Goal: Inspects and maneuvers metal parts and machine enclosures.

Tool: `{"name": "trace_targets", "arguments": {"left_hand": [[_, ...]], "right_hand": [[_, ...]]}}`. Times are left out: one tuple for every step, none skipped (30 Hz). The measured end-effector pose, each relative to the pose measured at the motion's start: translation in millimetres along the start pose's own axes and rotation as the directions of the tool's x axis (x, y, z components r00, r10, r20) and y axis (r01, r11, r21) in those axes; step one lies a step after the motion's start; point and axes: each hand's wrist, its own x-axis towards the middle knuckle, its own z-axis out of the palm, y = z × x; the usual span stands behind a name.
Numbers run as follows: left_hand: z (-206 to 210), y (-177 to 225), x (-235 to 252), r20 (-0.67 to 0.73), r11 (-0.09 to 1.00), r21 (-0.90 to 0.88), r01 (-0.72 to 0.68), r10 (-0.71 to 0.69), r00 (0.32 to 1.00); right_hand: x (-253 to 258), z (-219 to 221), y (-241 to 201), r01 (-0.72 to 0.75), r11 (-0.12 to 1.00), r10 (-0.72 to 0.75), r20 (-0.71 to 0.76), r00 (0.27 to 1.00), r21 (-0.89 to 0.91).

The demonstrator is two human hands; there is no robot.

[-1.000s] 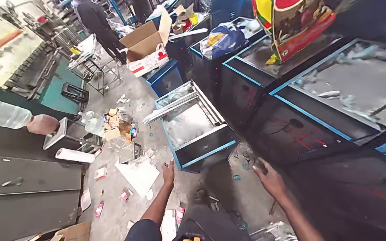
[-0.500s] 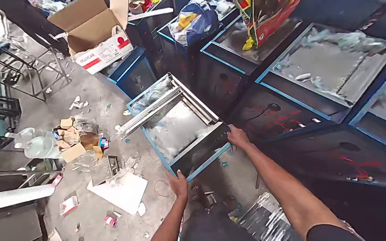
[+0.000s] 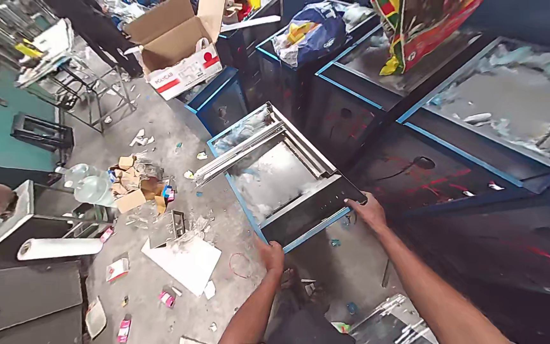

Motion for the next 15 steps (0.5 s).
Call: {"name": "trace_targets", "arguments": {"left_hand": [[-1.2,-1.1,-1.1,0.002,1.000,-0.006,0.005,-0.005,1.000],[-2.6,-1.2,-0.8,-0.001,1.000,-0.005,0.010,-0.010,1.000],[-3.4,0.5,0.3,-0.002,1.000,0.003,0.013,-0.013,1.000],[-4.0,1.9,0.2,0.002,1.000,0.014,0.016,-0.016,1.000],[-3.6,1.6,-1.2,0.006,0.999,0.031,0.022,-0.023,1.000],[-2.6,1.8,-1.5,0.003,0.999,0.044,0.024,-0.024,1.000],[-3.0,1.1,-1.5,0.000,0.998,0.054,0.025,-0.025,1.000],[-2.7,-0.5,-0.2,-0.010,0.998,0.064,0.024,-0.023,1.000],[-2.6,-2.7,1.0,-0.022,0.997,0.077,0.021,-0.019,1.000],[-2.0,-3.4,1.7,-0.031,0.996,0.085,0.016,-0.013,0.999],[-0.7,-3.0,2.2,-0.038,0.996,0.093,0.005,-0.002,0.999],[-1.0,-5.1,1.3,-0.037,0.995,0.099,-0.004,0.008,0.999],[-1.0,-7.7,1.1,-0.040,0.995,0.101,-0.007,0.011,0.999],[-0.1,-7.6,2.3,-0.046,0.995,0.094,-0.014,0.019,0.999],[0.0,-9.5,2.7,-0.052,0.996,0.092,-0.020,0.025,0.998]], "right_hand": [[-5.2,4.6,-0.3,-0.036,0.999,0.037,-0.028,0.999,0.028],[-7.6,10.1,-4.0,-0.078,0.995,0.081,-0.050,0.995,0.065],[-7.3,15.1,-9.3,-0.112,0.988,0.120,-0.069,0.990,0.107],[-5.6,19.6,-11.6,-0.127,0.980,0.141,-0.089,0.986,0.152],[-4.1,23.0,-9.4,-0.125,0.974,0.146,-0.103,0.984,0.190],[-2.1,25.1,-7.0,-0.111,0.971,0.137,-0.113,0.984,0.210],[-3.1,26.7,-4.9,-0.098,0.971,0.124,-0.112,0.986,0.216],[-4.5,27.5,-4.4,-0.086,0.972,0.111,-0.104,0.988,0.219],[-6.9,28.0,-4.9,-0.079,0.971,0.103,-0.098,0.990,0.225],[-9.1,28.2,-6.8,-0.065,0.967,0.094,-0.108,0.990,0.244],[-11.4,27.8,-9.0,-0.041,0.961,0.078,-0.128,0.989,0.274],[-16.4,29.4,-8.1,-0.016,0.952,0.063,-0.146,0.987,0.305],[-21.1,30.9,-6.0,0.008,0.945,0.048,-0.163,0.985,0.328],[-22.7,29.2,-7.5,0.025,0.942,0.037,-0.176,0.984,0.336],[-24.4,27.3,-8.4,0.016,0.947,0.043,-0.175,0.984,0.321]]}}
